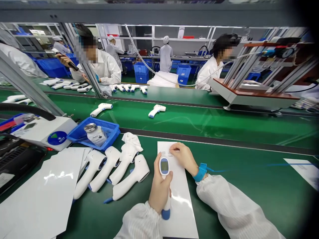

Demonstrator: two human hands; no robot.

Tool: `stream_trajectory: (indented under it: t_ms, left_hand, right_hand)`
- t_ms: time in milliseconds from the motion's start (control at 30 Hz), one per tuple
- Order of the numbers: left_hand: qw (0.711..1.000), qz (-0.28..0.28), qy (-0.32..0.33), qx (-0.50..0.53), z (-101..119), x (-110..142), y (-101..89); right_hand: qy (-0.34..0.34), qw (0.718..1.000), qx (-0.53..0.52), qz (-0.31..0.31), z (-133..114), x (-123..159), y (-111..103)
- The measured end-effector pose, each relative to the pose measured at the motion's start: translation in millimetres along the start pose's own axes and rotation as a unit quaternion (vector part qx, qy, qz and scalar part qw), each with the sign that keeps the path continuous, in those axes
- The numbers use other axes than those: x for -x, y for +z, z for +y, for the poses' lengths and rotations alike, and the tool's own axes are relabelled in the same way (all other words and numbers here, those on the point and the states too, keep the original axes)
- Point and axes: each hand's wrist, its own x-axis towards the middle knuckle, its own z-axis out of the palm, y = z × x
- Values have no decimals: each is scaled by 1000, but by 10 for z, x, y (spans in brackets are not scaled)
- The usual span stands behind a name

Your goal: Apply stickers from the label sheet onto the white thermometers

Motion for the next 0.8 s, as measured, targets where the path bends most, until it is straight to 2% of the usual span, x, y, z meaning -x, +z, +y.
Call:
stream_trajectory:
  t_ms: [100, 167, 233, 300, 400, 467, 533, 667, 800]
  left_hand:
    - [1000, 2, 1, 7, -12, -10, -1]
    - [1000, 2, 4, 17, -37, -17, -11]
    - [999, -5, 14, 31, -67, -22, -26]
    - [999, -7, 28, 35, -91, -26, -41]
    - [997, 12, 76, 3, -104, -34, -58]
    - [993, 19, 117, -27, -97, -36, -62]
    - [991, 11, 126, -37, -79, -31, -56]
    - [998, -13, 54, -11, -29, -8, -23]
    - [999, -17, 27, -2, 7, 7, 1]
  right_hand:
    - [-25, 1000, 15, -9, -71, 52, -43]
    - [-69, 997, 23, -33, -142, 185, -111]
    - [-124, 989, 25, -79, -239, 379, -223]
    - [-147, 979, -2, -144, -369, 577, -375]
    - [-86, 952, -115, -269, -597, 754, -605]
    - [-34, 930, -181, -318, -722, 754, -691]
    - [-12, 936, -192, -294, -790, 678, -699]
    - [-32, 976, -137, -164, -780, 454, -592]
    - [-35, 977, -153, -145, -757, 318, -523]
